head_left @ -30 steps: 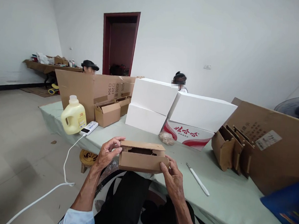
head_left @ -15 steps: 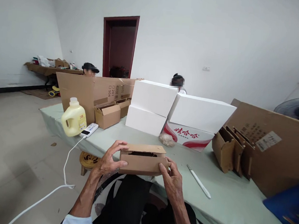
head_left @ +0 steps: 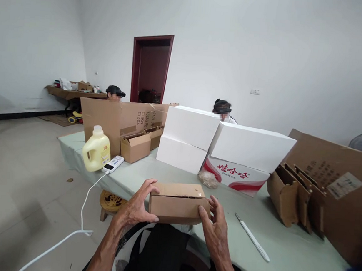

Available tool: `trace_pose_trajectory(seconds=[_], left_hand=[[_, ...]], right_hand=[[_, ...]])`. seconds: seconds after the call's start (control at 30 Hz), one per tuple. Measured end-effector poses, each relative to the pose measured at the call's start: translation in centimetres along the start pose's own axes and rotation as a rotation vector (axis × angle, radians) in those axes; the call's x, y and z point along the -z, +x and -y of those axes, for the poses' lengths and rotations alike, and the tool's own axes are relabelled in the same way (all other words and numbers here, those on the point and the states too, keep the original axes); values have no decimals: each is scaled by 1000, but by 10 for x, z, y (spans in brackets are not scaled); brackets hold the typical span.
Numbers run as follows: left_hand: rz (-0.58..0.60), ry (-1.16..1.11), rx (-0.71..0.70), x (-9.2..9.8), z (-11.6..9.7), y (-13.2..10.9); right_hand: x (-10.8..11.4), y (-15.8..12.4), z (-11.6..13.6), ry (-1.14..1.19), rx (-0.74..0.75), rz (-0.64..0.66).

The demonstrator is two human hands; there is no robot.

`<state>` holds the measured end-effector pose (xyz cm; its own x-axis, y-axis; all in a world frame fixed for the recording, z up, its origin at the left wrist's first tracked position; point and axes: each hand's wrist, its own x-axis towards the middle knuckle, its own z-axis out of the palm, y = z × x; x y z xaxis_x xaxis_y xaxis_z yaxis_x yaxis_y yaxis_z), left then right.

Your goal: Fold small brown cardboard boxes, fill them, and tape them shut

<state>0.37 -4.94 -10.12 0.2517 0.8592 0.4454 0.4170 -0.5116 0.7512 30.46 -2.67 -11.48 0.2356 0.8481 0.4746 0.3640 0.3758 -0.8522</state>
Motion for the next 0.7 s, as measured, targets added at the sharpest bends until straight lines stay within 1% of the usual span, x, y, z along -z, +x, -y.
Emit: trace_pose_trajectory(seconds=[0.13,0.23,0.43,0.57,0.7], left_hand=[[-12,-10,3,-1,0,1],[-21,-15,8,-1,0,1],[-20,-23,-5,-1,1,3],[-40,-42,-20,-3,2,4],[-30,-42,-21,-5,3,5]], right_hand=[[1,4,0,-100,110,56],[2,5,-1,-125,151,58],[2,5,-1,-146,157,39],[1,6,-4,-141,142,14],[1,8,-6,-120,119,7]])
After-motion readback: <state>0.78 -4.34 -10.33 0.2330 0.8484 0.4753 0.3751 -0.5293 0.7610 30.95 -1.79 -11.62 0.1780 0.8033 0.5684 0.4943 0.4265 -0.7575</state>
